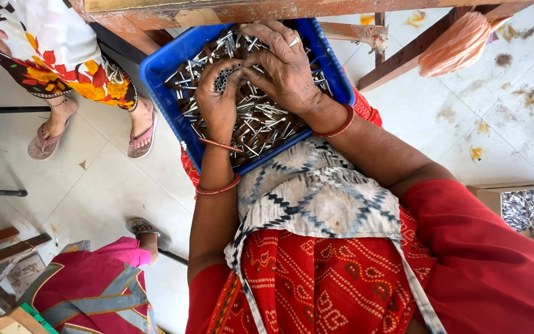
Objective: The person sorts small metal pins and fasteners into groups or bins.
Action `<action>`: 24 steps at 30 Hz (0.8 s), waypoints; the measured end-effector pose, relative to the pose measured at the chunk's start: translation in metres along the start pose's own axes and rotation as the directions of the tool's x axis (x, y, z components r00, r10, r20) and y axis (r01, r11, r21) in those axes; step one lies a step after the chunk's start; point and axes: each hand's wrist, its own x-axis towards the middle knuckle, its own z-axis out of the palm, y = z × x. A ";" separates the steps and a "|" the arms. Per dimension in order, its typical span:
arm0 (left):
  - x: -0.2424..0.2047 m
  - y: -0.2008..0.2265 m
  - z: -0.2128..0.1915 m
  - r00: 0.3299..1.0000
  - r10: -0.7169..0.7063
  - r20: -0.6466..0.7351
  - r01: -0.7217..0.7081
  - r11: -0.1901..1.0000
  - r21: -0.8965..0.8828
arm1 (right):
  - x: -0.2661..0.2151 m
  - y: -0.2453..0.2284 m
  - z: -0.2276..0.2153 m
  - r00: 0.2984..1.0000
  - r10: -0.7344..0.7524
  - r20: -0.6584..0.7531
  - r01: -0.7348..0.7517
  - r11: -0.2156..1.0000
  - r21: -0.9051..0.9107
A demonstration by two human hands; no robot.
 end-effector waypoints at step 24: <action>0.007 0.013 -0.003 0.998 0.059 0.028 -0.055 0.988 -0.142 | -0.001 -0.005 0.001 0.970 0.230 0.079 -0.243 0.914 0.325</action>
